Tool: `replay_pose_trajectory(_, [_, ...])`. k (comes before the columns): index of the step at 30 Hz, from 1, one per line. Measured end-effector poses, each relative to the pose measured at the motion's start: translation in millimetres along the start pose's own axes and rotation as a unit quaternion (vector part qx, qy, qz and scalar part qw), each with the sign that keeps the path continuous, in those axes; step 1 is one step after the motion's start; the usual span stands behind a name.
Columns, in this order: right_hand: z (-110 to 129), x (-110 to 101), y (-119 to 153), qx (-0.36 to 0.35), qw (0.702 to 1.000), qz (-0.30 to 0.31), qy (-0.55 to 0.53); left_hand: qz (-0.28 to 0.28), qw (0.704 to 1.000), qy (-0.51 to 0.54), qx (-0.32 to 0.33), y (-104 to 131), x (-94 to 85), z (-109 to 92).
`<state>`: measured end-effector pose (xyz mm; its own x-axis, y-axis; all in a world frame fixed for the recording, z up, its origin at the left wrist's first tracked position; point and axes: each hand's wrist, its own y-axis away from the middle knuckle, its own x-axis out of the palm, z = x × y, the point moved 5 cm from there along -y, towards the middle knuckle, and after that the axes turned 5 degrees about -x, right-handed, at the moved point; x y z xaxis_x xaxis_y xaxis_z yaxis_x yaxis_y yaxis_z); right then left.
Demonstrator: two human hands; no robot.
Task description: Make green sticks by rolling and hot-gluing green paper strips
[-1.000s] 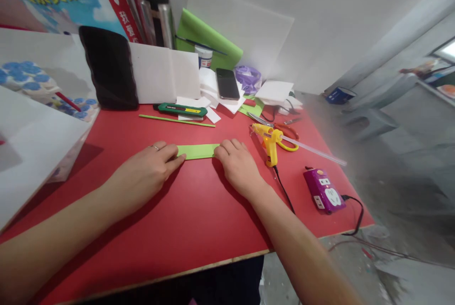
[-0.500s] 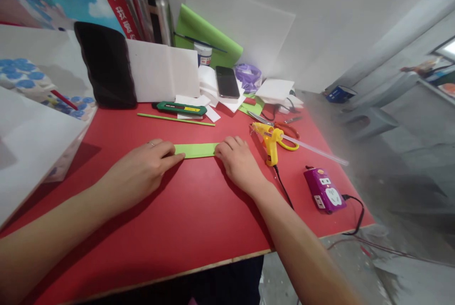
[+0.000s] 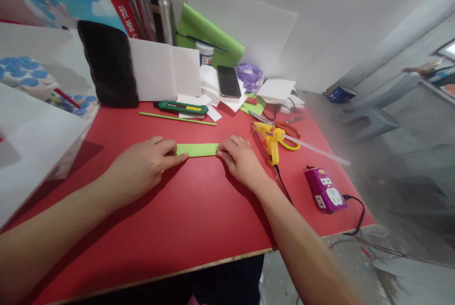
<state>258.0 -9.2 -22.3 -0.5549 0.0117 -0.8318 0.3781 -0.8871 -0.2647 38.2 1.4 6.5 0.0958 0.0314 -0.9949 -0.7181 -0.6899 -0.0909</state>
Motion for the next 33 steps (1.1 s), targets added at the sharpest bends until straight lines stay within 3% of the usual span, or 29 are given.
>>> replay_pose_trajectory(18, [-3.8,2.1,-0.3,0.0,0.999,-0.04,-0.02,0.007,1.0,-0.016,0.012,-4.3,0.2,-5.4])
replay_pose_trajectory(27, [18.1,2.7,4.7,-0.085,0.979,0.01,0.184,0.027,0.999,-0.029,0.011,-4.3,-0.6,-8.0])
replay_pose_trajectory(33, [22.5,2.9,8.3,-0.118,0.96,0.008,0.255,0.028,0.998,-0.05,0.017,-4.8,-1.4,-8.4])
